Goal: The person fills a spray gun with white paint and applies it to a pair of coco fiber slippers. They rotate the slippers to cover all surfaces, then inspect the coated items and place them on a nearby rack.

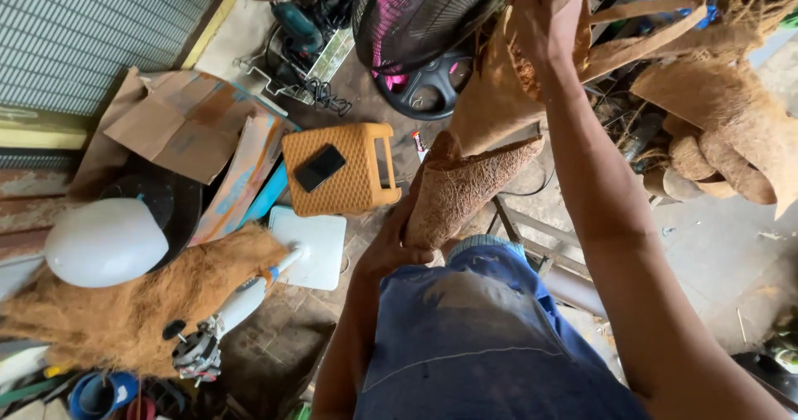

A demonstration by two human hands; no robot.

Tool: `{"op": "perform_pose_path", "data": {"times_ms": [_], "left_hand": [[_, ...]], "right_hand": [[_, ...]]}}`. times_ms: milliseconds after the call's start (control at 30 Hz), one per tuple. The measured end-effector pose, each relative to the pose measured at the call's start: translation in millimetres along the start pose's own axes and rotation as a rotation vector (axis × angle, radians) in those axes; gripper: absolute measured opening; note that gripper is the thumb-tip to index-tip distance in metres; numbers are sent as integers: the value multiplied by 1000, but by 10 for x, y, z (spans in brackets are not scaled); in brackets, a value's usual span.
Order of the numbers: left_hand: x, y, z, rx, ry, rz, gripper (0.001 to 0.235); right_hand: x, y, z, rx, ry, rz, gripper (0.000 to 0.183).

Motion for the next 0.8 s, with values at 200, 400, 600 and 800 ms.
{"op": "perform_pose_path", "data": {"times_ms": [200, 400, 600, 800], "left_hand": [[171, -101, 48, -56, 34, -31, 97], [71, -199, -29, -99, -112, -157, 122], [290, -375, -30, -111, 60, -239, 101], [157, -411, -92, -103, 125, -275, 98]], "right_hand": [[29, -182, 84, -86, -23, -244, 42], [-32, -45, -10, -71, -57, -188, 40], [-21, -250, -132, -72, -53, -126, 33], [142, -717, -340, -74, -48, -60, 26]]}}
Point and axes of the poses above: each hand's wrist, its own z-axis towards the middle knuckle, its own y-axis out of the palm, x = y × z, the point moved 1 cm from there along z, towards the middle knuckle, and after that the axes turned 2 degrees about -x, right-handed, at the moved point
